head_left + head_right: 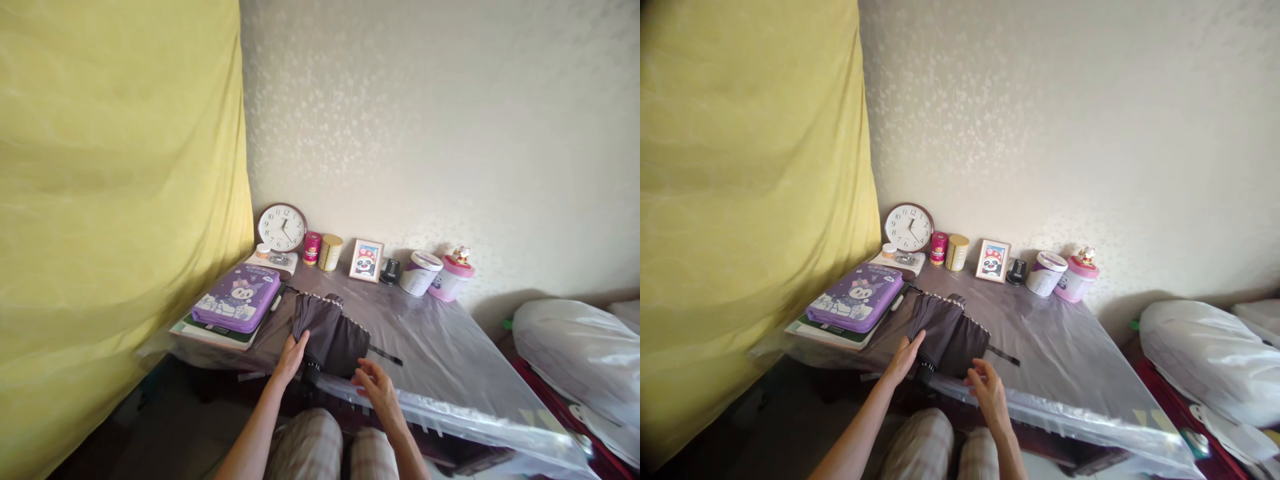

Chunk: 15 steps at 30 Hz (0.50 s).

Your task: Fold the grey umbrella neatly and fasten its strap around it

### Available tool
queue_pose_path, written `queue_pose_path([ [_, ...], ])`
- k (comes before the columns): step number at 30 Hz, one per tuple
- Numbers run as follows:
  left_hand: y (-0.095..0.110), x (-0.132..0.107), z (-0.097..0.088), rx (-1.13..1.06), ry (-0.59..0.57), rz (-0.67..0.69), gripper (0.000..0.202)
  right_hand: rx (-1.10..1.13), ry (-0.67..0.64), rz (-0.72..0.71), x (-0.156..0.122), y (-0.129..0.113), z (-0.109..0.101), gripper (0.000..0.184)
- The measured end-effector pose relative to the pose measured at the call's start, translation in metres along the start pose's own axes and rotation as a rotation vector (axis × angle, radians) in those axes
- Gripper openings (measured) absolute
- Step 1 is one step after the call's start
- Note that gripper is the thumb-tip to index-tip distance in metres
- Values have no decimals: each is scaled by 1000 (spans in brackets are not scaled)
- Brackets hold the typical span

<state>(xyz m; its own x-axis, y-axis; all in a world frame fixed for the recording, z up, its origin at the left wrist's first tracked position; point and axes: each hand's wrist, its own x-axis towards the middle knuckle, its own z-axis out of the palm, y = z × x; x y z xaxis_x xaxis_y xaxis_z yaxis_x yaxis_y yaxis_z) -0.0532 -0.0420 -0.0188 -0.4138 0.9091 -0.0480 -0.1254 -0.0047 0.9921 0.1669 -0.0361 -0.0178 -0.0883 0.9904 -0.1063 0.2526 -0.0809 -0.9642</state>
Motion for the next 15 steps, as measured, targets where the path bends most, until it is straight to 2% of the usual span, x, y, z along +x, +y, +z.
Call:
queue_pose_path([
  [3, 0, 0, 1, 0, 1, 2, 22, 36, 40, 20, 5, 0, 5, 48],
  [6, 0, -1, 1, -4, 0, 4, 24, 31, 140, 5, 15, 8, 8, 49],
  [11, 1, -1, 0, -13, 1, 7, 25, -61, 255, -169, 30, 13, 15, 38],
  [15, 0, -1, 1, -20, 14, 4, 29, -45, 262, -321, 35, -9, 32, 42],
])
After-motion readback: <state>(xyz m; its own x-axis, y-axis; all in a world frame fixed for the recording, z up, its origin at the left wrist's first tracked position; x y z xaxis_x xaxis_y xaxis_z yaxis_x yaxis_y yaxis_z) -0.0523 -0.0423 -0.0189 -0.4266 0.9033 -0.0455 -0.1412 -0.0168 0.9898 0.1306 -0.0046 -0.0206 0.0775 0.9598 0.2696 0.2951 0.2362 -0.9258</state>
